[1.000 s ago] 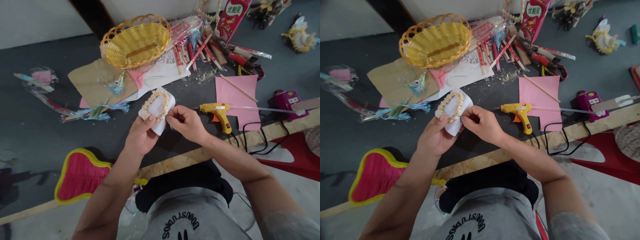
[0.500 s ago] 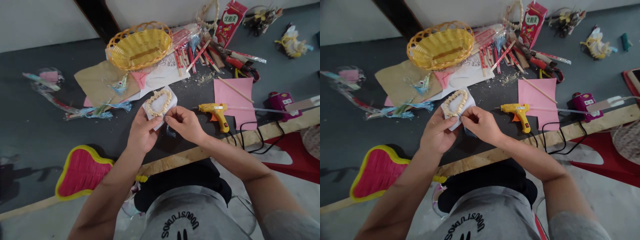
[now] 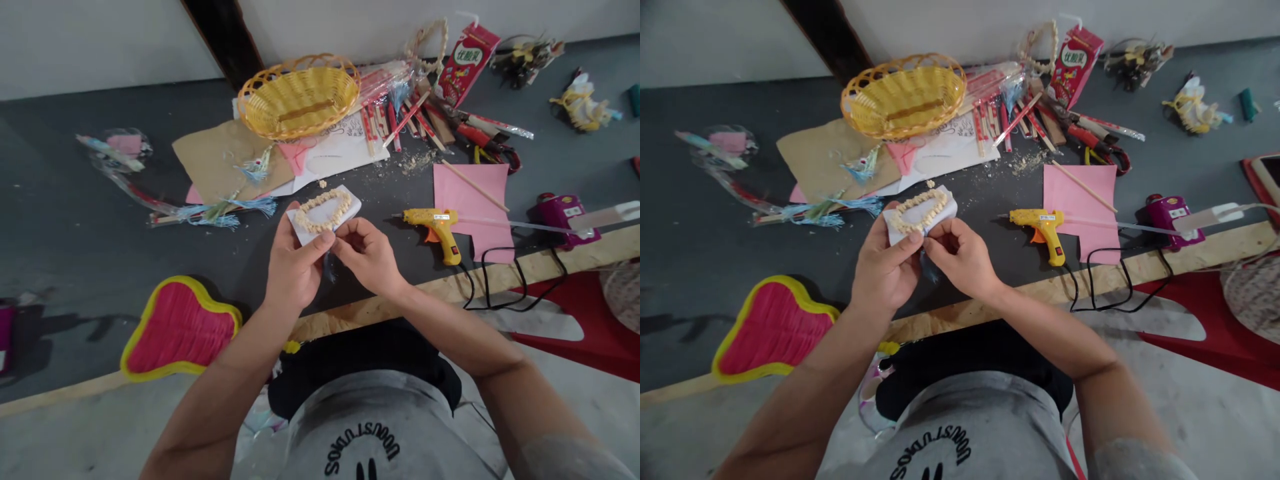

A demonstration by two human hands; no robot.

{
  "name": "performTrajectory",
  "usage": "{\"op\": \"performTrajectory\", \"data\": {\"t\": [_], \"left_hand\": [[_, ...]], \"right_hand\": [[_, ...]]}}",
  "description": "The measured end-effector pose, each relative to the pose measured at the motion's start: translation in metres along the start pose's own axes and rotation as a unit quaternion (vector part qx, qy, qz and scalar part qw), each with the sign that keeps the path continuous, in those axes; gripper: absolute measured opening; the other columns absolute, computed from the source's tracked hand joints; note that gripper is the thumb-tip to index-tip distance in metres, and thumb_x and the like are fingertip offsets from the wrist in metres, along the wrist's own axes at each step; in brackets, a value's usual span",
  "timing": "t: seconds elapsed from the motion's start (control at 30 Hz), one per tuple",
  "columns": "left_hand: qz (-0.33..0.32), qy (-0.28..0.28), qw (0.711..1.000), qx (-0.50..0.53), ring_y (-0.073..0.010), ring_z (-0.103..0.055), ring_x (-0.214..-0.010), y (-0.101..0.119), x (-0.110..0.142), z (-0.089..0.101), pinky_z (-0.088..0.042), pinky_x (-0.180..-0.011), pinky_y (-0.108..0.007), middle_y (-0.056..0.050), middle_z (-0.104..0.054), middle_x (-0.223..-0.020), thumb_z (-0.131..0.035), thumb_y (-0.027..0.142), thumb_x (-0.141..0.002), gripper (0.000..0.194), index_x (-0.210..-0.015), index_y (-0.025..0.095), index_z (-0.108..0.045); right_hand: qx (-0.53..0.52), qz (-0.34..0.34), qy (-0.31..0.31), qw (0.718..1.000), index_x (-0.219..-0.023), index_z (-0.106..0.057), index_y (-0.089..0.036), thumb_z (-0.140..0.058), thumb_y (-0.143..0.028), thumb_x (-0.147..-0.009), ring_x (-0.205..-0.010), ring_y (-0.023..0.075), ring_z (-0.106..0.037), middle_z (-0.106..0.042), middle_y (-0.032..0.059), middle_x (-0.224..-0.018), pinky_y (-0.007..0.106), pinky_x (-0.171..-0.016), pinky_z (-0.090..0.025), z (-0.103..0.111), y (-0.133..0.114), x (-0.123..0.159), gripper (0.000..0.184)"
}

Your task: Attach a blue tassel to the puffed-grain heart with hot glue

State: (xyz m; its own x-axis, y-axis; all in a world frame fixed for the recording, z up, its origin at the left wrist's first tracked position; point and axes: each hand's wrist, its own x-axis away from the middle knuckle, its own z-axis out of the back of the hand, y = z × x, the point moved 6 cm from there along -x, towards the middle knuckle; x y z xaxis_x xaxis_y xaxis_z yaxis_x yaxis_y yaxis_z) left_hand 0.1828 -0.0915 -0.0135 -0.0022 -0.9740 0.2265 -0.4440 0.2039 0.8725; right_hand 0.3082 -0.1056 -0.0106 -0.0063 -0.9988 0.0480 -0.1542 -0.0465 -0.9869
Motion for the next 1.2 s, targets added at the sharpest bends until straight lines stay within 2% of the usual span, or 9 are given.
{"op": "performTrajectory", "data": {"t": [0.2, 0.37, 0.43, 0.53, 0.63, 0.77, 0.87, 1.07, 1.2], "left_hand": [[-0.023, 0.008, 1.0, -0.018, -0.0252, -0.059, -0.128, 0.003, 0.002, 0.008, -0.052, -0.1, -0.033, -0.001, -0.066, -0.127, -0.092, 0.021, -0.06, 0.078, -0.127, 0.033, -0.052], [-0.049, 0.017, 0.996, -0.066, -0.0261, -0.066, -0.116, 0.008, -0.003, 0.021, -0.055, -0.098, -0.039, -0.002, -0.07, -0.115, -0.09, 0.024, -0.061, 0.088, -0.137, 0.03, -0.046], [-0.063, 0.017, 0.993, -0.099, -0.0254, -0.068, -0.11, 0.01, -0.004, 0.026, -0.057, -0.095, -0.041, -0.002, -0.071, -0.111, -0.088, 0.025, -0.062, 0.088, -0.139, 0.03, -0.045], [-0.081, 0.008, 0.987, -0.137, -0.0253, -0.07, -0.106, 0.012, -0.004, 0.027, -0.059, -0.09, -0.041, -0.003, -0.071, -0.112, -0.087, 0.024, -0.062, 0.088, -0.139, 0.03, -0.046], [-0.096, -0.008, 0.983, -0.156, -0.0259, -0.07, -0.104, 0.013, -0.002, 0.023, -0.06, -0.087, -0.039, -0.004, -0.071, -0.114, -0.087, 0.026, -0.063, 0.087, -0.139, 0.028, -0.046], [-0.097, -0.024, 0.978, -0.182, -0.025, -0.072, -0.093, 0.011, 0.001, 0.016, -0.061, -0.078, -0.038, -0.004, -0.071, -0.108, -0.089, 0.033, -0.063, 0.091, -0.141, 0.028, -0.043], [-0.089, -0.033, 0.977, -0.19, -0.0231, -0.072, -0.089, 0.008, 0.003, 0.013, -0.061, -0.076, -0.036, -0.004, -0.071, -0.105, -0.09, 0.037, -0.062, 0.092, -0.141, 0.028, -0.043], [-0.087, -0.059, 0.976, -0.189, -0.0206, -0.071, -0.085, 0.003, 0.003, 0.013, -0.061, -0.073, -0.035, -0.002, -0.069, -0.099, -0.088, 0.038, -0.066, 0.088, -0.142, 0.031, -0.043], [-0.093, -0.088, 0.977, -0.172, -0.0218, -0.07, -0.1, 0.002, 0.004, 0.012, -0.06, -0.082, -0.035, -0.004, -0.068, -0.111, -0.085, 0.034, -0.069, 0.083, -0.141, 0.032, -0.044]], "right_hand": [[-0.012, 0.01, -0.03, 0.999, -0.084, -0.055, -0.02, -0.068, -0.034, -0.082, -0.064, 0.0082, -0.051, -0.057, -0.004, -0.074, 0.023, -0.06, -0.043, -0.007, 0.005, 0.005, 0.019], [0.128, 0.018, -0.081, 0.988, -0.092, -0.06, -0.019, -0.065, -0.035, -0.088, -0.063, 0.0079, -0.05, -0.06, -0.0032, -0.077, 0.022, -0.058, -0.042, 0.002, -0.007, 0.018, 0.016], [0.192, 0.061, -0.079, 0.976, -0.087, -0.062, -0.02, -0.06, -0.033, -0.092, -0.059, 0.0073, -0.047, -0.058, -0.0038, -0.073, 0.022, -0.055, -0.039, 0.01, -0.023, 0.024, 0.014], [0.261, 0.153, -0.025, 0.953, -0.086, -0.063, -0.021, -0.057, -0.028, -0.094, -0.058, 0.0084, -0.047, -0.059, -0.0032, -0.072, 0.024, -0.055, -0.039, 0.025, -0.049, 0.027, 0.012], [0.305, 0.218, -0.006, 0.927, -0.096, -0.062, -0.022, -0.058, -0.023, -0.093, -0.073, 0.0129, -0.055, -0.064, 0.0011, -0.085, 0.028, -0.065, -0.045, 0.031, -0.059, 0.023, 0.006], [0.354, 0.259, -0.057, 0.897, -0.111, -0.059, -0.022, -0.057, -0.023, -0.093, -0.102, 0.0213, -0.06, -0.068, 0.0073, -0.108, 0.038, -0.086, -0.048, 0.024, -0.052, 0.015, 0.019], [0.36, 0.286, -0.078, 0.885, -0.114, -0.061, -0.02, -0.056, -0.026, -0.096, -0.112, 0.0225, -0.061, -0.07, 0.0089, -0.111, 0.042, -0.097, -0.045, 0.017, -0.046, 0.014, 0.02], [0.344, 0.282, -0.075, 0.893, -0.107, -0.066, -0.02, -0.055, -0.027, -0.099, -0.107, 0.0195, -0.064, -0.073, 0.0071, -0.106, 0.038, -0.096, -0.047, 0.016, -0.041, 0.01, 0.015], [0.321, 0.271, -0.076, 0.904, -0.104, -0.064, -0.022, -0.057, -0.027, -0.098, -0.103, 0.0188, -0.064, -0.073, 0.0053, -0.104, 0.037, -0.094, -0.048, 0.019, -0.037, 0.008, 0.011]]}}
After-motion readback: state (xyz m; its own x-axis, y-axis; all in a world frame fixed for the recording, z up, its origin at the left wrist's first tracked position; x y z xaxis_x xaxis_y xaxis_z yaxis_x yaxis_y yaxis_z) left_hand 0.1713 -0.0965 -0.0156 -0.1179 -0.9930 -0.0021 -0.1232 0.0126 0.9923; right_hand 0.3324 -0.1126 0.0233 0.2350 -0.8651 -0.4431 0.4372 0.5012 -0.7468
